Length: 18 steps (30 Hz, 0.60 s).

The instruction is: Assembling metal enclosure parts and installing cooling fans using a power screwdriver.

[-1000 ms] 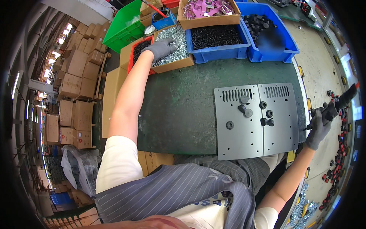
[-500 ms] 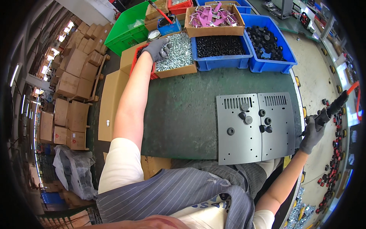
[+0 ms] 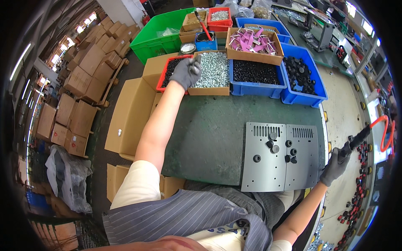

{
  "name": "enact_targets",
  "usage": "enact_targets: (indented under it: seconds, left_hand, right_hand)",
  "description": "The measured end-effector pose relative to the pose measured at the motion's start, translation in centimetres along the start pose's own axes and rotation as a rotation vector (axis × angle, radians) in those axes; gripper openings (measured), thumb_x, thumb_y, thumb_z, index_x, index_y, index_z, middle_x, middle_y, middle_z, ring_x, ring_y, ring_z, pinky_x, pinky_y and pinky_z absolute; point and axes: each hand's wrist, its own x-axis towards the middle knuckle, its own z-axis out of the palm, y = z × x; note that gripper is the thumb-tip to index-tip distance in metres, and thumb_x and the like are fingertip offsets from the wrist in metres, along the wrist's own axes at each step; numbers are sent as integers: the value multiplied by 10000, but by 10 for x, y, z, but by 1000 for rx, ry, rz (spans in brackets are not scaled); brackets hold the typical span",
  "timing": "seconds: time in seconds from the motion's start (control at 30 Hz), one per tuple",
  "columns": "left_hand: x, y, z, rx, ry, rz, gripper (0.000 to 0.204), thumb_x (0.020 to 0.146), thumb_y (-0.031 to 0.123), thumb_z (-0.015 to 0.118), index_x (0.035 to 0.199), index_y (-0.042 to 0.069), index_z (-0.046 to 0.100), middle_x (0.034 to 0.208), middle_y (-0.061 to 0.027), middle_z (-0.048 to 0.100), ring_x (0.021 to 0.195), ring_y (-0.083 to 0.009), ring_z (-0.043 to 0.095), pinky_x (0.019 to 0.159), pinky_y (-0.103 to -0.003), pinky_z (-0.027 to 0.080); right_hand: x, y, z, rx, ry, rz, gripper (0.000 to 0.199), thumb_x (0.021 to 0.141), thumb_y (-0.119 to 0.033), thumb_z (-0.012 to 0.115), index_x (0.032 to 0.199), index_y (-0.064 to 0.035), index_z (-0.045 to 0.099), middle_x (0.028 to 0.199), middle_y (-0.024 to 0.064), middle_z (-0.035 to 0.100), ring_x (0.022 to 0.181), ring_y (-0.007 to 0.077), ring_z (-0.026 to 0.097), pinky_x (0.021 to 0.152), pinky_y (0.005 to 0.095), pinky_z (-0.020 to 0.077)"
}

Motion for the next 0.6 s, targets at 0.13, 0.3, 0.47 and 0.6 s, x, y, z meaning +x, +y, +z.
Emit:
enact_targets:
  seconds: [0.13,0.3,0.47,0.6]
  left_hand:
    - [-53,-16,-23,95,-137,-42,184,911,162,445,1017,54,549,774,1,543,584,-69,483,419,-149,371]
    - [-111,-39,-40,302,-78,32,218,936,232,452,1076,95,546,780,22,523,577,-45,461,403,-138,336]
    - [-144,-99,-32,169,-153,-126,263,921,221,483,1132,70,525,851,-8,578,665,-88,484,439,-151,369]
    - [-168,-185,-20,48,-412,-426,267,920,169,464,1141,23,499,860,-44,587,662,-93,487,427,-165,387]
  right_hand:
    - [1,-9,-3,53,23,7,380,780,-96,645,1135,-24,532,732,-22,517,558,47,421,491,204,333]
    - [-8,-47,-9,314,10,50,424,778,-50,572,1181,30,468,790,56,532,659,119,504,601,244,421]
    - [-39,-99,8,839,-240,176,607,737,-235,576,1254,14,378,906,103,528,794,204,503,679,327,446]
    - [-70,-129,27,1190,-542,302,653,702,-274,593,1265,-30,370,908,87,530,768,220,488,683,333,417]
